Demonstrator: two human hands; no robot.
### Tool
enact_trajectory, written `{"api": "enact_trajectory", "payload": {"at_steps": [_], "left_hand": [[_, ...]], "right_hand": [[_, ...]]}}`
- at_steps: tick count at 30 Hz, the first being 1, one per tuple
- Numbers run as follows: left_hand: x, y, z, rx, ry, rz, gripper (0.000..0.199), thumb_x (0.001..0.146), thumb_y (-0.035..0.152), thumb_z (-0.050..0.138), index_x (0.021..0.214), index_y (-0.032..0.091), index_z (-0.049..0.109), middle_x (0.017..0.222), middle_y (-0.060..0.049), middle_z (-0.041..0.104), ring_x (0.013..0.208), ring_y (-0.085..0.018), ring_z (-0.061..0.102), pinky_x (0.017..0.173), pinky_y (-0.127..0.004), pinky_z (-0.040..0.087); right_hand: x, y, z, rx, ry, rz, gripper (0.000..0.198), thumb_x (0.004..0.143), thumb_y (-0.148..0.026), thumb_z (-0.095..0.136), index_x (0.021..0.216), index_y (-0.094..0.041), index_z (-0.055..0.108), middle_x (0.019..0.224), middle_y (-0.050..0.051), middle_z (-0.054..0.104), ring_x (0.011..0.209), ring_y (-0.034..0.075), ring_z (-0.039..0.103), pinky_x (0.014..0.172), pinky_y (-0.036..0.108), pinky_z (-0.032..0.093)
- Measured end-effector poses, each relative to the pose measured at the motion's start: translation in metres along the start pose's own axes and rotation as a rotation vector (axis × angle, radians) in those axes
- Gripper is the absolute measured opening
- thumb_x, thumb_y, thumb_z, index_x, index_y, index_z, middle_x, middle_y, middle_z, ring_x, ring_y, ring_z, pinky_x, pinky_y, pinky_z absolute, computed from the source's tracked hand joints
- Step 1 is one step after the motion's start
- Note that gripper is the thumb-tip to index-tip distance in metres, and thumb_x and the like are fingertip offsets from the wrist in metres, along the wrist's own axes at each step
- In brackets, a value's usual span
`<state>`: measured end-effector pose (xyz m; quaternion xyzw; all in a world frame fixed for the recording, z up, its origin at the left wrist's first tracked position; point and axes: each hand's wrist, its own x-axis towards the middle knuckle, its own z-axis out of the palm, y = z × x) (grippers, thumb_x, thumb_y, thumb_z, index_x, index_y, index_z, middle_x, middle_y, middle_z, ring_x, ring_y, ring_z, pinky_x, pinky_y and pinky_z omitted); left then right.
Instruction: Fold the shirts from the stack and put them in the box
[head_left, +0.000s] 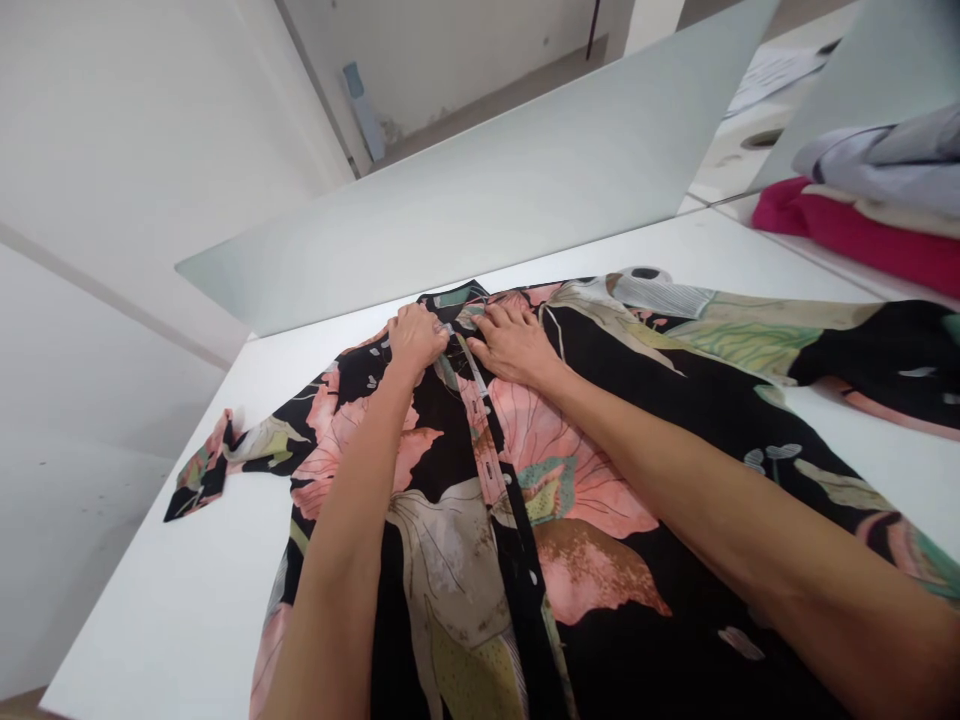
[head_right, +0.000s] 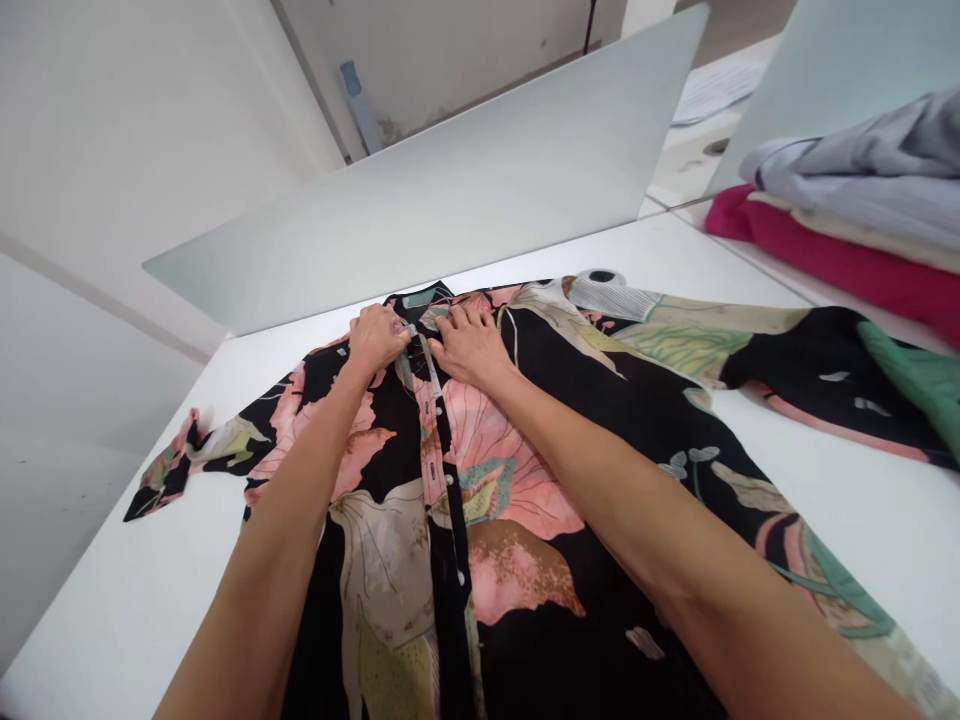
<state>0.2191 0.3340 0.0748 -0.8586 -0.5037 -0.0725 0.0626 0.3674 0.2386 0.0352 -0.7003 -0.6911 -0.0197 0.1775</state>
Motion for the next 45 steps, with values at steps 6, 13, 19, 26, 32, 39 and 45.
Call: {"api": "enact_trajectory", "payload": {"at_steps": [6, 13, 19, 26, 32, 39, 45], "left_hand": [[0.002, -0.001, 0.001, -0.045, -0.018, -0.026, 0.018, 0.092, 0.029, 0.059, 0.093, 0.022, 0.075, 0.125, -0.015, 0.07, 0.128, -0.036, 0.059, 0.108, -0.051, 0.047], [0.002, -0.009, 0.01, -0.175, -0.021, -0.078, 0.021, 0.092, 0.036, 0.064, 0.105, 0.026, 0.077, 0.123, -0.01, 0.072, 0.124, -0.032, 0.062, 0.106, -0.049, 0.049], [-0.013, -0.001, 0.007, -0.17, 0.146, -0.063, 0.029, 0.089, 0.028, 0.067, 0.118, 0.026, 0.07, 0.132, -0.012, 0.067, 0.131, -0.032, 0.057, 0.111, -0.048, 0.045], [-0.046, 0.007, 0.006, -0.08, 0.194, 0.25, 0.034, 0.102, 0.017, 0.039, 0.119, 0.019, 0.069, 0.133, -0.015, 0.066, 0.136, -0.031, 0.052, 0.116, -0.046, 0.04], [-0.043, 0.0, 0.017, -0.088, 0.057, 0.228, 0.043, 0.098, 0.014, 0.041, 0.133, 0.018, 0.065, 0.142, -0.016, 0.064, 0.135, -0.03, 0.056, 0.114, -0.046, 0.044], [-0.043, -0.001, 0.013, -0.076, -0.004, 0.209, 0.049, 0.098, 0.017, 0.041, 0.142, 0.018, 0.062, 0.148, -0.014, 0.062, 0.137, -0.031, 0.055, 0.11, -0.045, 0.046], [-0.043, -0.004, 0.021, -0.151, 0.012, 0.222, 0.05, 0.101, 0.02, 0.04, 0.147, 0.02, 0.06, 0.154, -0.012, 0.057, 0.143, -0.03, 0.05, 0.116, -0.044, 0.04]], "right_hand": [[0.001, 0.002, 0.002, 0.007, -0.003, 0.002, 0.057, 0.108, -0.044, 0.034, 0.151, -0.013, 0.054, 0.158, 0.019, 0.049, 0.143, 0.037, 0.045, 0.116, 0.053, 0.033], [0.001, 0.002, 0.003, 0.02, 0.006, 0.003, 0.057, 0.107, -0.044, 0.034, 0.15, -0.014, 0.055, 0.159, 0.019, 0.049, 0.144, 0.037, 0.044, 0.116, 0.054, 0.033], [0.001, 0.001, 0.001, 0.026, 0.005, 0.008, 0.055, 0.107, -0.041, 0.035, 0.15, -0.013, 0.056, 0.159, 0.02, 0.049, 0.143, 0.037, 0.046, 0.117, 0.054, 0.034], [0.001, 0.002, 0.001, 0.025, 0.004, 0.009, 0.054, 0.107, -0.041, 0.035, 0.148, -0.013, 0.057, 0.157, 0.019, 0.05, 0.14, 0.037, 0.048, 0.115, 0.053, 0.034], [0.0, 0.002, 0.001, 0.023, 0.006, 0.008, 0.054, 0.107, -0.04, 0.035, 0.149, -0.013, 0.056, 0.158, 0.019, 0.05, 0.142, 0.037, 0.046, 0.116, 0.053, 0.034], [0.002, 0.005, 0.008, 0.024, 0.039, 0.0, 0.053, 0.107, -0.04, 0.035, 0.147, -0.013, 0.057, 0.155, 0.02, 0.052, 0.138, 0.038, 0.048, 0.115, 0.054, 0.033], [0.003, 0.01, 0.012, 0.063, 0.048, -0.017, 0.058, 0.107, -0.043, 0.031, 0.149, -0.012, 0.055, 0.155, 0.02, 0.051, 0.138, 0.039, 0.046, 0.115, 0.057, 0.031]]}}
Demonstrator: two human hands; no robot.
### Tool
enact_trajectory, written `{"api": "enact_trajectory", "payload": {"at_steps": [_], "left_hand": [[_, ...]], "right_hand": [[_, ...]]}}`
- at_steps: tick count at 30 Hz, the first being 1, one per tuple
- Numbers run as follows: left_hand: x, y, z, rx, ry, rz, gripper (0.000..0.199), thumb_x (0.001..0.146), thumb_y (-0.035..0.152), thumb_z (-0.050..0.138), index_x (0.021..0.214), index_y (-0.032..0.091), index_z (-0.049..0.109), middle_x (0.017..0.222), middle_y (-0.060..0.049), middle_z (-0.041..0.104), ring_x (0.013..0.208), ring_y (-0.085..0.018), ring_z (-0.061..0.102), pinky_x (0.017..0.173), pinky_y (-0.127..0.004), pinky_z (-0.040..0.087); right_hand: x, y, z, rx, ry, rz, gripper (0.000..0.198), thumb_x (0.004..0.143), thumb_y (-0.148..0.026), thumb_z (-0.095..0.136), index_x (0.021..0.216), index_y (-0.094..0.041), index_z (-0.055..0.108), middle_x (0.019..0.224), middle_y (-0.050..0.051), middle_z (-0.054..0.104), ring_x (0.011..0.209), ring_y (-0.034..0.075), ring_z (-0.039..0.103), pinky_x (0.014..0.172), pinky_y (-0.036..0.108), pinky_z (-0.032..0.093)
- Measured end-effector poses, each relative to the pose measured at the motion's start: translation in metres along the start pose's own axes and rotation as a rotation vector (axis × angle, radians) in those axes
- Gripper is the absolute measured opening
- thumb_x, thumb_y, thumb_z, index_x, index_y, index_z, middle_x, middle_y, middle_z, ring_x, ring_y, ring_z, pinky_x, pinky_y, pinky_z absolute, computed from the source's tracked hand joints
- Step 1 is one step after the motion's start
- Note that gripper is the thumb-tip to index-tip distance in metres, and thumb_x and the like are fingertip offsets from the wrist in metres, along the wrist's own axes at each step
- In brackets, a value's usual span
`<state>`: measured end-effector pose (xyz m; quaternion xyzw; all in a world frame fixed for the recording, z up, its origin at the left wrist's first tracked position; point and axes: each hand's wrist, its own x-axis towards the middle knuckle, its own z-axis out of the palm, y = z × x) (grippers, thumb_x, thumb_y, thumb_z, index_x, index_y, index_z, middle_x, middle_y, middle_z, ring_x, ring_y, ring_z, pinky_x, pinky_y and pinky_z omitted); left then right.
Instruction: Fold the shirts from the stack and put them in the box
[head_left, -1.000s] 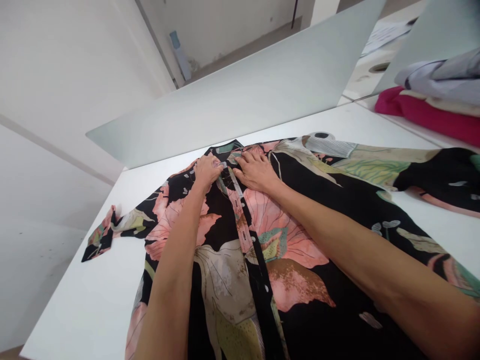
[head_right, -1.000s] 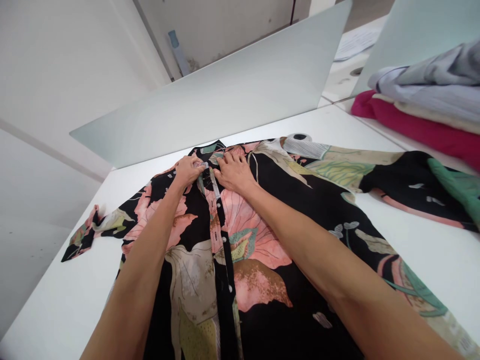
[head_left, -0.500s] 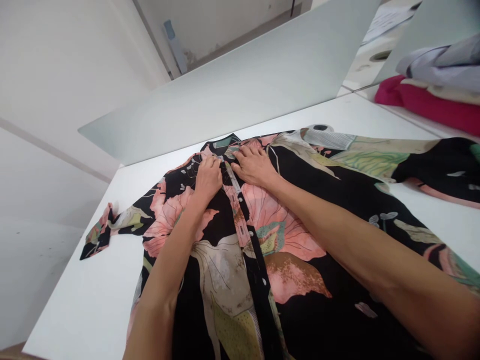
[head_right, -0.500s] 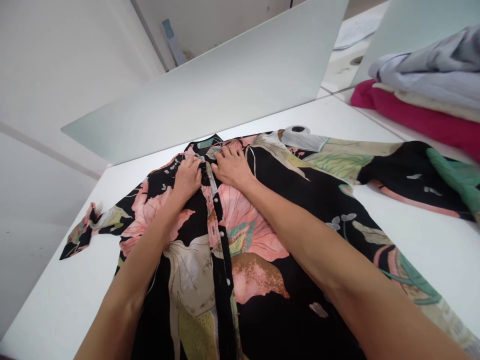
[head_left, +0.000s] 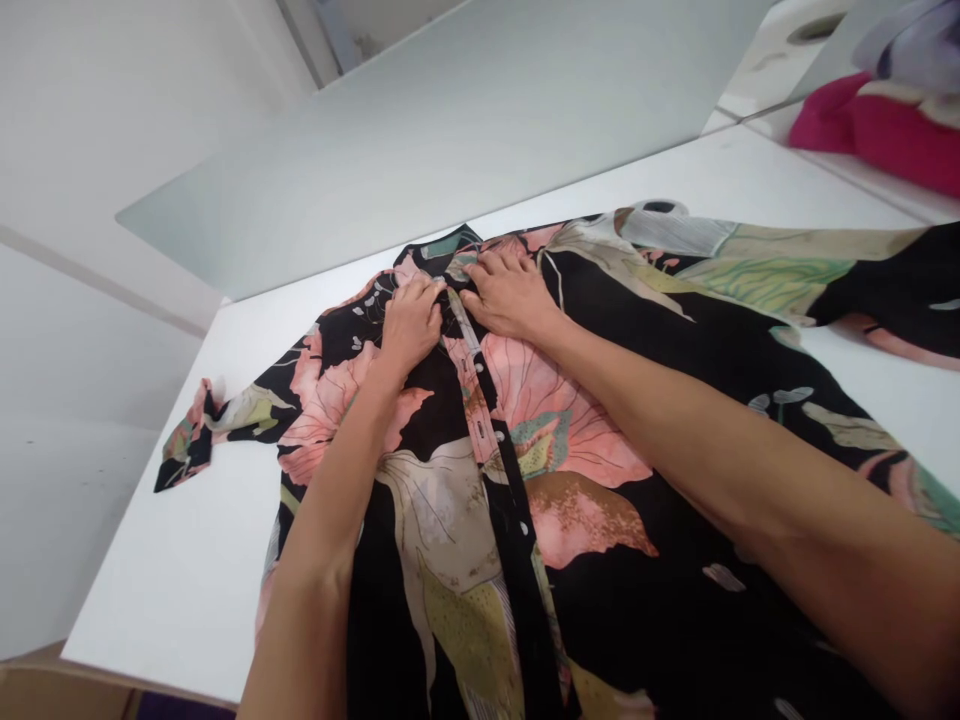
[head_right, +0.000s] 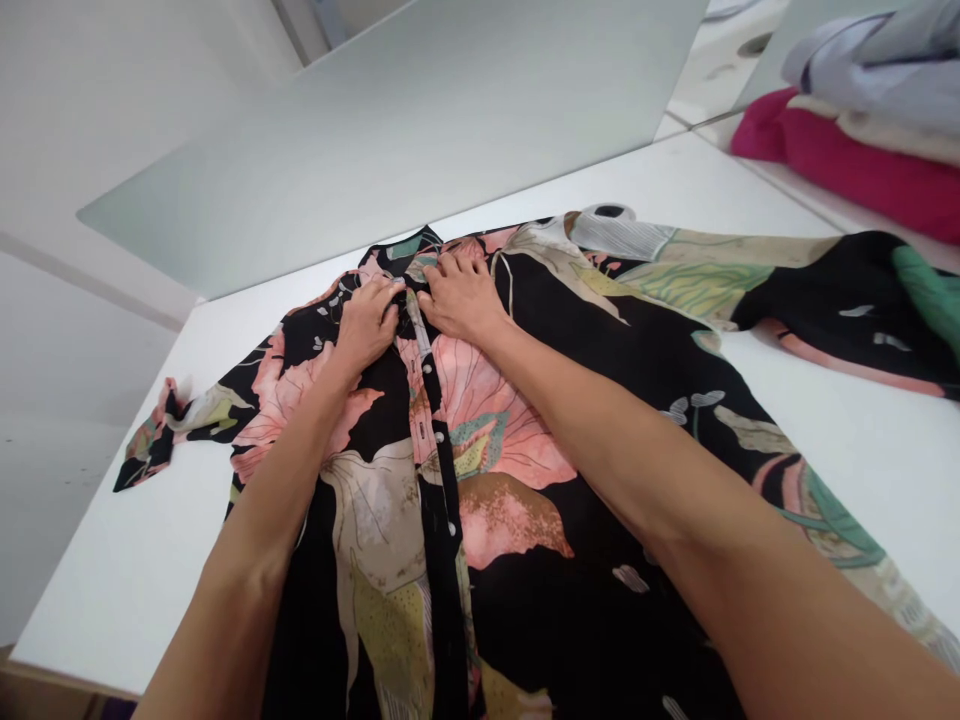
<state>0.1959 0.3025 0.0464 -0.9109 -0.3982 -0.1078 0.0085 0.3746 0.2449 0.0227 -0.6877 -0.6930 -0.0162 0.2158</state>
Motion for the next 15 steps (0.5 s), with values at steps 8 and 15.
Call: {"api": "enact_trajectory", "payload": {"at_steps": [8, 15], "left_hand": [[0.004, 0.001, 0.004, -0.077, 0.025, -0.101, 0.043, 0.103, 0.033, 0.05, 0.143, 0.027, 0.063, 0.154, -0.008, 0.059, 0.143, -0.031, 0.049, 0.116, -0.045, 0.04], [0.0, 0.011, 0.006, -0.054, 0.058, -0.16, 0.042, 0.104, 0.035, 0.048, 0.142, 0.03, 0.064, 0.153, -0.006, 0.06, 0.137, -0.031, 0.053, 0.11, -0.046, 0.044]], "right_hand": [[0.001, 0.001, 0.0, 0.012, -0.011, 0.01, 0.057, 0.105, -0.042, 0.036, 0.149, -0.011, 0.056, 0.156, 0.021, 0.049, 0.138, 0.041, 0.046, 0.114, 0.058, 0.032], [0.002, 0.001, 0.003, 0.019, 0.018, 0.015, 0.054, 0.103, -0.038, 0.04, 0.147, -0.014, 0.058, 0.15, 0.021, 0.056, 0.137, 0.04, 0.049, 0.113, 0.057, 0.037]]}}
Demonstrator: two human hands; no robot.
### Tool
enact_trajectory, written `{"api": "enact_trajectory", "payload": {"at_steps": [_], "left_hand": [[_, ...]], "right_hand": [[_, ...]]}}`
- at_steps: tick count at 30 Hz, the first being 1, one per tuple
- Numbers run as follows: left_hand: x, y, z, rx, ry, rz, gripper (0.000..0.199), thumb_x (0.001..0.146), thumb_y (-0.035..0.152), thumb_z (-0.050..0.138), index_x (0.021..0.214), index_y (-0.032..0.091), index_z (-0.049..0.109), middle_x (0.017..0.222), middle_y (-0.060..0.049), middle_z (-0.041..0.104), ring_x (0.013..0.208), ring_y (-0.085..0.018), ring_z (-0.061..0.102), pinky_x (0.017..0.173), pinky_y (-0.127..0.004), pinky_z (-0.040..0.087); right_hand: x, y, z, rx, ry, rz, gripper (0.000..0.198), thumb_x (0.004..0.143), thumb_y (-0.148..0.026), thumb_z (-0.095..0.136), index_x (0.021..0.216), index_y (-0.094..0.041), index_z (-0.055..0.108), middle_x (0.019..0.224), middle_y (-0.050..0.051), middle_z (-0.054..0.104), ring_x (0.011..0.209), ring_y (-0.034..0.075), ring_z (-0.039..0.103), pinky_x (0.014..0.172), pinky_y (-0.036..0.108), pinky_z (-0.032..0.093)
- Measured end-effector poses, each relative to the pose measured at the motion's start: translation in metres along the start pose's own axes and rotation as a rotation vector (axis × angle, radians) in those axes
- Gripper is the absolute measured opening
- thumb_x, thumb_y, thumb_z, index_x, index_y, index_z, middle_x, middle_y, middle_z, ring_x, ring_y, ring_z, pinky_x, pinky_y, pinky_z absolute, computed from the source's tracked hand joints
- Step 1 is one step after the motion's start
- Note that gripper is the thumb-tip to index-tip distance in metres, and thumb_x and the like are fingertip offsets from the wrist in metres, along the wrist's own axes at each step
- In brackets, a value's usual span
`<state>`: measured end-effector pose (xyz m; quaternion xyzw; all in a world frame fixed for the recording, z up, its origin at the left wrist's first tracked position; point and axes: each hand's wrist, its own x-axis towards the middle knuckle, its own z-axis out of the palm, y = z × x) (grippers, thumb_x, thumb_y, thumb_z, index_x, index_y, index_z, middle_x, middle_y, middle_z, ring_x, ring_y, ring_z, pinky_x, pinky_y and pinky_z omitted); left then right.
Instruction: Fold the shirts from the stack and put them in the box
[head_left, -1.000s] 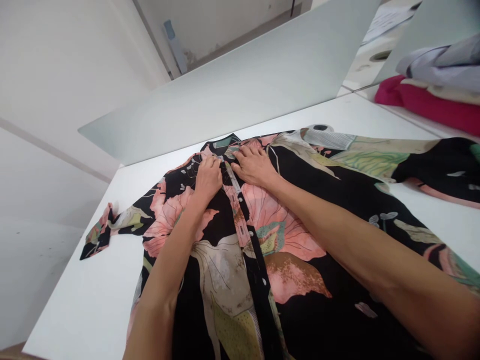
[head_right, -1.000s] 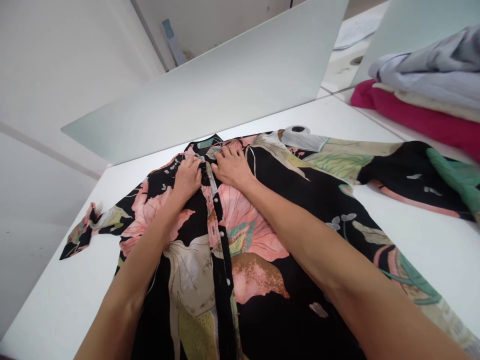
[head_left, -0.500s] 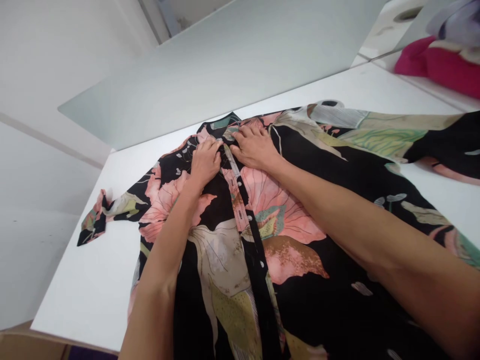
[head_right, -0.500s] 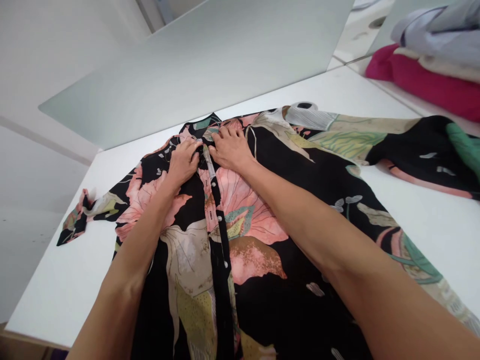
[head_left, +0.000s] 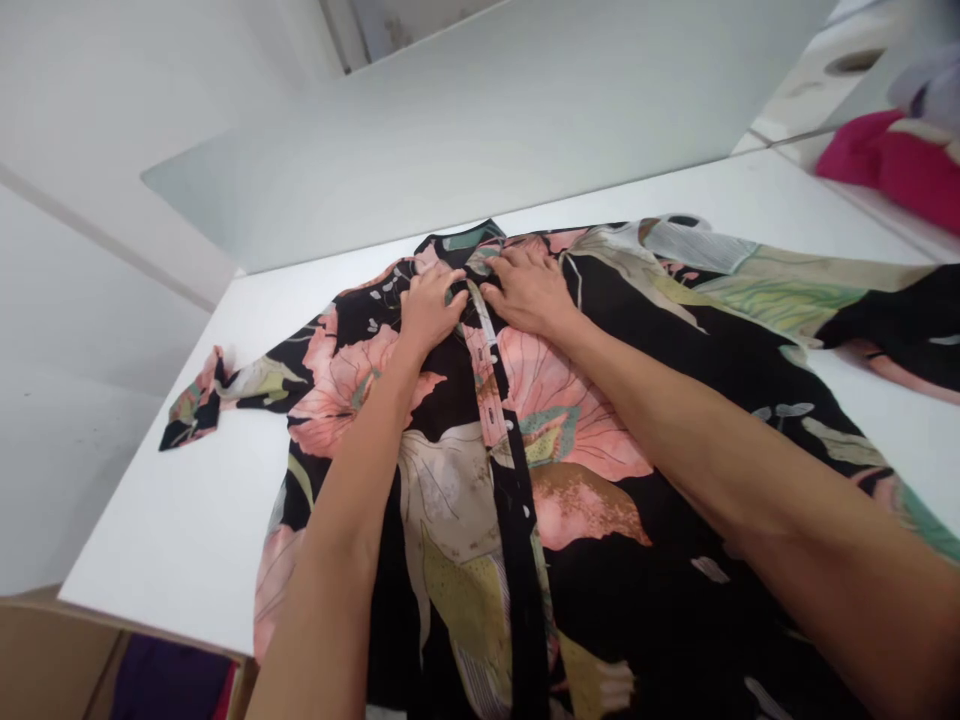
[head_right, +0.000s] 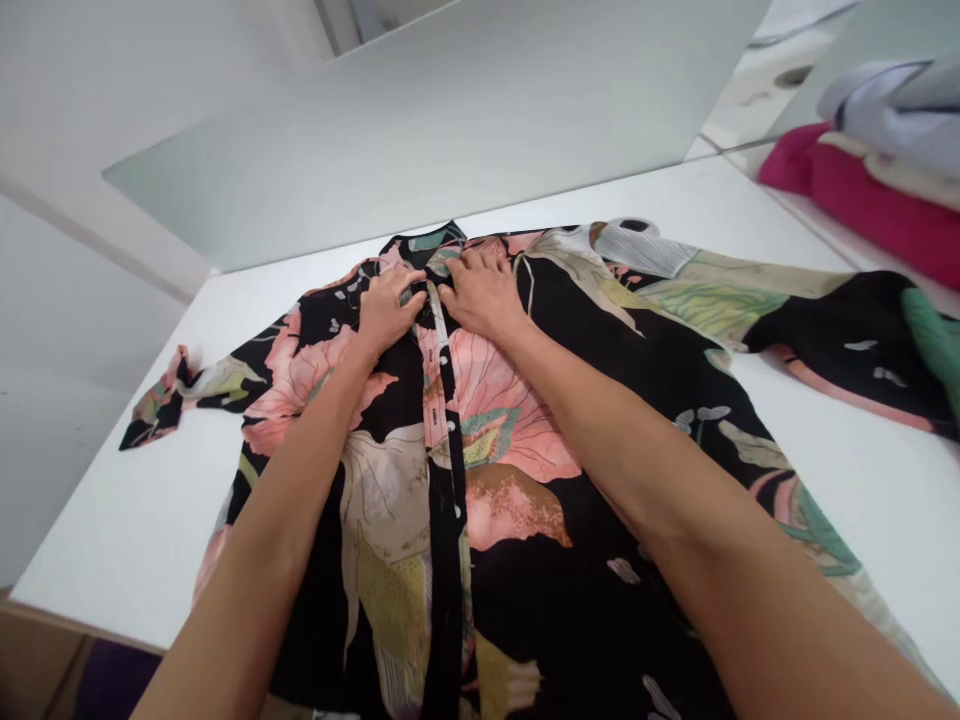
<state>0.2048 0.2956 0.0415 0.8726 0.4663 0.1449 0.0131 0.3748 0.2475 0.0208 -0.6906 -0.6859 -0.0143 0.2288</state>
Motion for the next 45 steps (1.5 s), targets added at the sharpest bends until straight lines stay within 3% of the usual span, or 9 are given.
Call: {"api": "enact_trajectory", "payload": {"at_steps": [6, 9, 13, 18, 23, 31, 34, 40, 45], "left_hand": [[-0.002, 0.0, 0.002, -0.019, -0.006, 0.019, 0.044, 0.105, 0.035, 0.045, 0.144, 0.027, 0.063, 0.153, -0.008, 0.06, 0.138, -0.033, 0.051, 0.11, -0.048, 0.045], [-0.002, 0.001, 0.003, -0.039, -0.008, 0.017, 0.044, 0.105, 0.035, 0.043, 0.143, 0.028, 0.064, 0.151, -0.008, 0.06, 0.137, -0.035, 0.05, 0.11, -0.05, 0.044], [-0.003, 0.001, 0.003, -0.071, -0.006, 0.013, 0.044, 0.104, 0.033, 0.043, 0.142, 0.028, 0.065, 0.151, -0.008, 0.06, 0.138, -0.035, 0.049, 0.112, -0.052, 0.042], [-0.005, 0.0, 0.003, -0.074, 0.013, 0.015, 0.043, 0.105, 0.031, 0.043, 0.141, 0.028, 0.065, 0.152, -0.009, 0.06, 0.139, -0.033, 0.048, 0.112, -0.052, 0.042], [-0.006, -0.001, 0.003, -0.092, 0.019, 0.043, 0.044, 0.105, 0.027, 0.041, 0.141, 0.026, 0.066, 0.151, -0.009, 0.06, 0.141, -0.031, 0.047, 0.117, -0.051, 0.04], [-0.004, -0.002, 0.005, -0.083, 0.016, 0.041, 0.044, 0.106, 0.026, 0.038, 0.141, 0.027, 0.065, 0.154, -0.01, 0.058, 0.143, -0.031, 0.047, 0.118, -0.053, 0.04], [-0.004, -0.002, 0.005, -0.072, 0.016, 0.048, 0.045, 0.106, 0.027, 0.038, 0.142, 0.025, 0.065, 0.155, -0.01, 0.058, 0.143, -0.031, 0.047, 0.117, -0.052, 0.04], [-0.001, -0.006, 0.006, -0.073, -0.002, 0.067, 0.048, 0.105, 0.026, 0.035, 0.147, 0.024, 0.06, 0.155, -0.01, 0.059, 0.144, -0.03, 0.048, 0.119, -0.049, 0.038], [-0.001, -0.006, 0.007, -0.074, -0.013, 0.08, 0.052, 0.104, 0.025, 0.032, 0.151, 0.023, 0.056, 0.158, -0.009, 0.057, 0.146, -0.026, 0.049, 0.12, -0.046, 0.036]], "right_hand": [[-0.011, 0.003, -0.029, 0.138, 0.052, 0.08, 0.034, 0.099, -0.031, 0.047, 0.117, -0.016, 0.072, 0.118, 0.017, 0.072, 0.112, 0.032, 0.065, 0.1, 0.048, 0.051], [-0.04, -0.007, -0.057, 0.29, -0.093, 0.15, 0.025, 0.096, -0.037, 0.056, 0.089, -0.019, 0.072, 0.083, 0.01, 0.073, 0.081, 0.025, 0.068, 0.078, 0.038, 0.054], [-0.08, -0.03, -0.075, 0.453, -0.37, 0.195, 0.035, 0.093, -0.039, 0.062, 0.064, -0.02, 0.06, 0.057, 0.004, 0.062, 0.057, 0.017, 0.059, 0.058, 0.03, 0.043], [-0.091, -0.05, -0.066, 0.552, -0.418, 0.228, 0.041, 0.088, -0.041, 0.066, 0.058, -0.021, 0.047, 0.05, 0.0, 0.055, 0.047, 0.011, 0.047, 0.049, 0.026, 0.032], [-0.088, -0.054, -0.064, 0.73, -0.412, 0.332, 0.033, 0.082, -0.035, 0.068, 0.06, -0.021, 0.049, 0.048, -0.002, 0.052, 0.042, 0.008, 0.042, 0.045, 0.023, 0.029], [-0.095, -0.05, -0.068, 0.891, -0.35, 0.283, 0.032, 0.079, -0.041, 0.066, 0.06, -0.021, 0.049, 0.048, -0.002, 0.05, 0.045, 0.008, 0.041, 0.045, 0.023, 0.028], [-0.095, -0.048, -0.066, 0.851, -0.354, 0.25, 0.029, 0.082, -0.041, 0.062, 0.064, -0.021, 0.053, 0.051, -0.001, 0.052, 0.048, 0.01, 0.042, 0.048, 0.024, 0.029], [-0.095, -0.048, -0.068, 0.342, -0.32, 0.222, 0.036, 0.086, -0.033, 0.063, 0.057, -0.021, 0.045, 0.054, -0.002, 0.049, 0.055, 0.011, 0.041, 0.056, 0.029, 0.025], [-0.094, -0.057, -0.075, 0.183, -0.374, 0.241, 0.036, 0.09, -0.036, 0.065, 0.062, -0.022, 0.048, 0.059, -0.002, 0.054, 0.059, 0.013, 0.044, 0.058, 0.03, 0.027]]}}
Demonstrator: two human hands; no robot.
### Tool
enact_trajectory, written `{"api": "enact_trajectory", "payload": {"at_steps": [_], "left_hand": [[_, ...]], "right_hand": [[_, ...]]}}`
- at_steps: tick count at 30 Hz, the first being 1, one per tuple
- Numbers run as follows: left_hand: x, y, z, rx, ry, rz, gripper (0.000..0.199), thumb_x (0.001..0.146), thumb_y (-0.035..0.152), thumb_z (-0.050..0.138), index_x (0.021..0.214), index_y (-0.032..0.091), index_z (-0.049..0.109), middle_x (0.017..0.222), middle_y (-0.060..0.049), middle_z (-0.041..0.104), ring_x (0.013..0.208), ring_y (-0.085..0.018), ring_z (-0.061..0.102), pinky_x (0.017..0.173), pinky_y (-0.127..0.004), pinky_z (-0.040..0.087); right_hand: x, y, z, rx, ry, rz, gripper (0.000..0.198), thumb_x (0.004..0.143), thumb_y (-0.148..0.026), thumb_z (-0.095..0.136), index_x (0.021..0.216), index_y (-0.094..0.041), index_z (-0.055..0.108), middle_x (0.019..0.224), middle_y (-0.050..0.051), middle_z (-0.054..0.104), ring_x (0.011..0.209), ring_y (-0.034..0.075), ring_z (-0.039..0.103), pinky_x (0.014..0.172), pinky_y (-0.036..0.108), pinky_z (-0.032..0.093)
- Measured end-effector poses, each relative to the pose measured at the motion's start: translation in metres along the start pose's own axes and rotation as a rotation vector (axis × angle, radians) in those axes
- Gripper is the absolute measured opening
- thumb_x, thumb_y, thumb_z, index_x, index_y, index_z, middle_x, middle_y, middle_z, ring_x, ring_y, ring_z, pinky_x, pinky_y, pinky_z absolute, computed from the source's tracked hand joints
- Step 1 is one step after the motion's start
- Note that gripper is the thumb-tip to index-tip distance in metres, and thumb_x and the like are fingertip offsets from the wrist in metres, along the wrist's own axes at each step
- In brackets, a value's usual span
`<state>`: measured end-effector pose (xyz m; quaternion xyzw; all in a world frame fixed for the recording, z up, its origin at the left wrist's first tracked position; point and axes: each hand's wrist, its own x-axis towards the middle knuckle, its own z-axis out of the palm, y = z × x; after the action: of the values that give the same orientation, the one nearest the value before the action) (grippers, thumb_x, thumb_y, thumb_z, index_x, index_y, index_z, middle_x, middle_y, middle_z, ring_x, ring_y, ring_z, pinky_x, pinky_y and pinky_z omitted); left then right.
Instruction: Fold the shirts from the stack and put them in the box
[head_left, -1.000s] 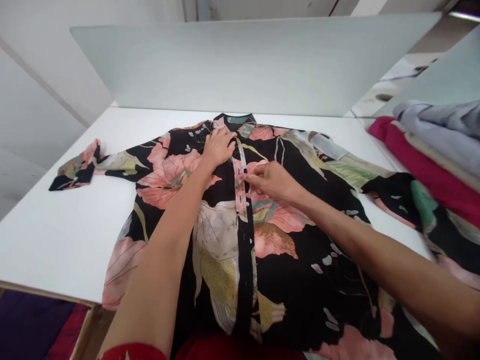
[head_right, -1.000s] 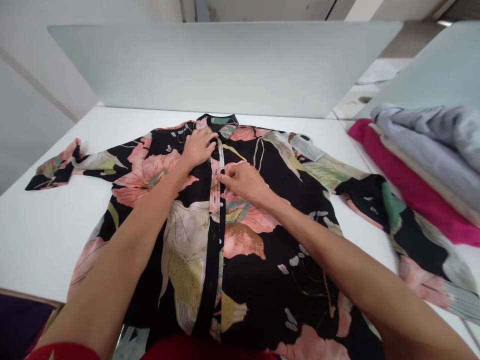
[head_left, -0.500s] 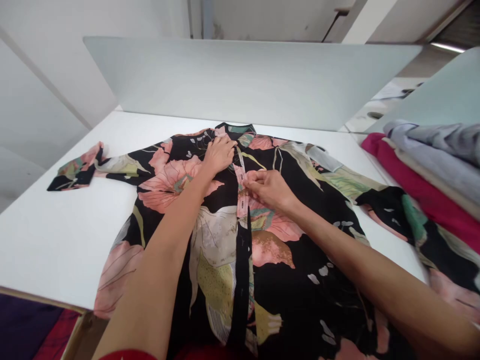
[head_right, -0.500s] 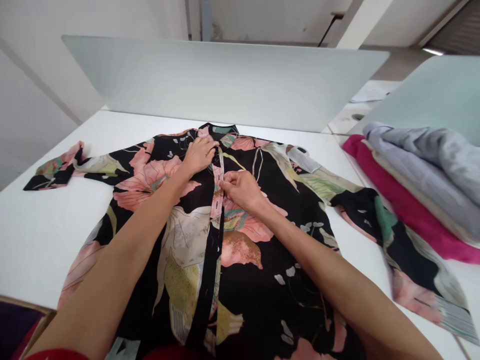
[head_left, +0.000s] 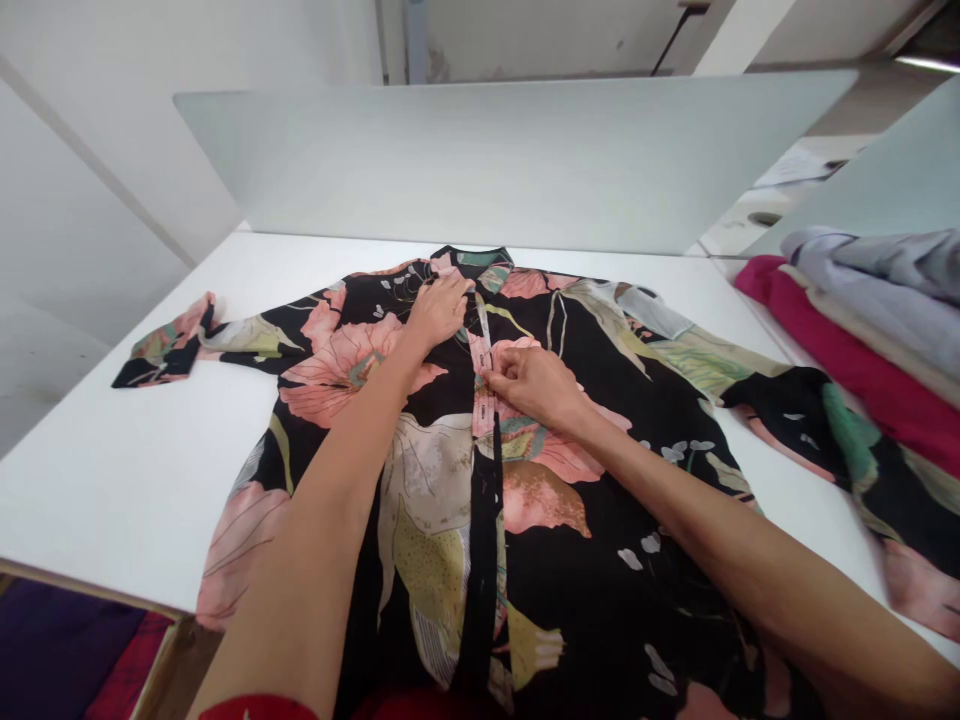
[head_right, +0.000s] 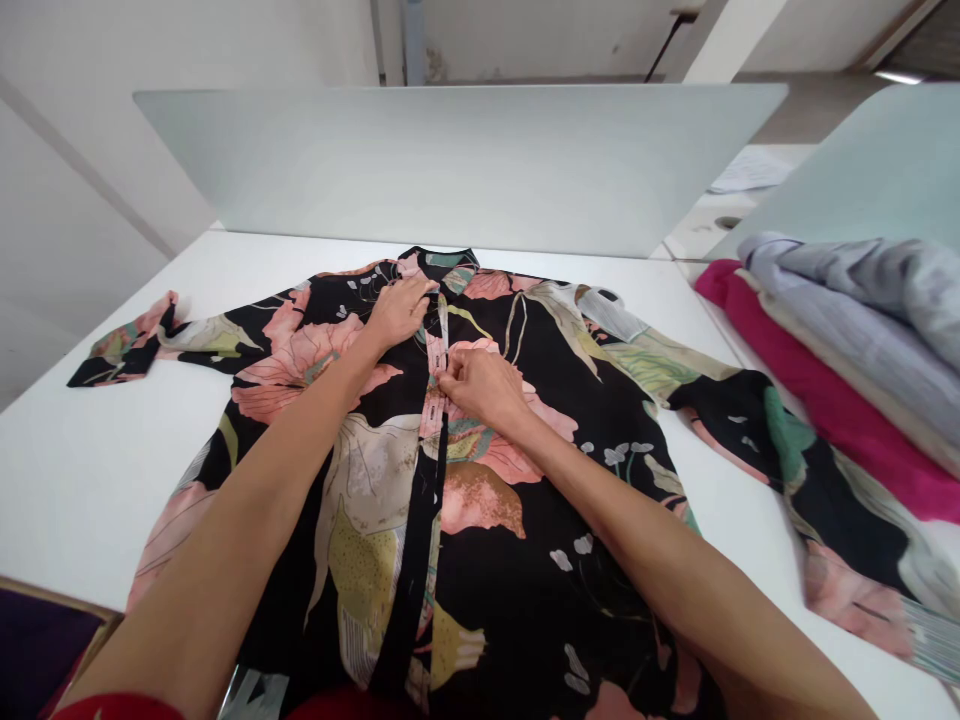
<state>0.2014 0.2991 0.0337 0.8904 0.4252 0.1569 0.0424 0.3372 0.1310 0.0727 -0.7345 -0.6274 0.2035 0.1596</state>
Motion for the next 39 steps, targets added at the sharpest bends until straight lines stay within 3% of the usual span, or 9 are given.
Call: {"api": "enact_trajectory", "payload": {"at_steps": [5, 16, 22, 26, 28, 33, 39], "left_hand": [[-0.001, 0.003, -0.002, -0.013, -0.003, -0.017, 0.049, 0.105, 0.03, 0.035, 0.149, 0.026, 0.058, 0.157, -0.007, 0.059, 0.146, -0.025, 0.05, 0.12, -0.045, 0.036], [0.0, 0.007, -0.005, -0.033, -0.011, -0.079, 0.05, 0.101, 0.05, 0.055, 0.143, 0.025, 0.063, 0.155, -0.008, 0.06, 0.145, -0.031, 0.051, 0.12, -0.049, 0.036], [0.0, 0.006, -0.005, -0.053, 0.038, -0.07, 0.046, 0.11, 0.043, 0.032, 0.133, 0.027, 0.069, 0.143, -0.006, 0.069, 0.136, -0.027, 0.059, 0.112, -0.045, 0.042], [0.001, 0.007, -0.007, -0.053, 0.029, -0.077, 0.05, 0.111, 0.039, 0.023, 0.128, 0.029, 0.069, 0.136, -0.006, 0.072, 0.132, -0.026, 0.061, 0.109, -0.044, 0.043], [0.0, 0.008, -0.008, -0.053, 0.019, -0.086, 0.051, 0.111, 0.039, 0.022, 0.131, 0.028, 0.068, 0.139, -0.007, 0.071, 0.134, -0.026, 0.06, 0.111, -0.044, 0.042], [-0.001, 0.009, -0.008, -0.052, -0.001, -0.099, 0.053, 0.111, 0.037, 0.021, 0.14, 0.024, 0.064, 0.149, -0.009, 0.065, 0.14, -0.026, 0.056, 0.115, -0.045, 0.04], [-0.001, 0.009, -0.008, -0.067, -0.006, -0.085, 0.053, 0.112, 0.037, 0.02, 0.141, 0.023, 0.063, 0.152, -0.009, 0.064, 0.142, -0.025, 0.055, 0.116, -0.044, 0.039]], "right_hand": [[-0.002, -0.001, -0.001, -0.013, -0.011, 0.0, 0.028, 0.088, -0.034, 0.065, 0.066, -0.022, 0.052, 0.063, -0.001, 0.06, 0.064, 0.016, 0.053, 0.059, 0.028, 0.029], [-0.003, 0.006, 0.003, -0.078, 0.002, -0.079, 0.021, 0.09, -0.03, 0.06, 0.072, -0.022, 0.053, 0.067, 0.0, 0.063, 0.064, 0.015, 0.053, 0.06, 0.03, 0.024], [-0.003, 0.008, 0.005, -0.08, 0.017, -0.084, 0.022, 0.09, -0.031, 0.061, 0.072, -0.022, 0.054, 0.065, 0.0, 0.062, 0.061, 0.015, 0.051, 0.06, 0.03, 0.024], [0.001, 0.011, 0.003, 0.054, -0.036, -0.089, 0.019, 0.087, -0.029, 0.064, 0.071, -0.021, 0.058, 0.064, -0.001, 0.063, 0.061, 0.014, 0.053, 0.059, 0.028, 0.03], [0.009, 0.013, 0.001, 0.152, -0.033, -0.086, 0.013, 0.084, -0.026, 0.065, 0.073, -0.021, 0.063, 0.067, 0.0, 0.066, 0.063, 0.015, 0.056, 0.06, 0.027, 0.034], [0.05, 0.013, -0.001, 0.271, 0.153, -0.019, 0.008, 0.08, -0.018, 0.065, 0.077, -0.017, 0.072, 0.072, 0.004, 0.071, 0.067, 0.017, 0.062, 0.062, 0.026, 0.041], [0.088, 0.002, -0.002, 0.251, 0.123, 0.036, 0.02, 0.086, -0.023, 0.063, 0.07, -0.014, 0.071, 0.062, 0.007, 0.065, 0.067, 0.019, 0.064, 0.062, 0.027, 0.043]]}}
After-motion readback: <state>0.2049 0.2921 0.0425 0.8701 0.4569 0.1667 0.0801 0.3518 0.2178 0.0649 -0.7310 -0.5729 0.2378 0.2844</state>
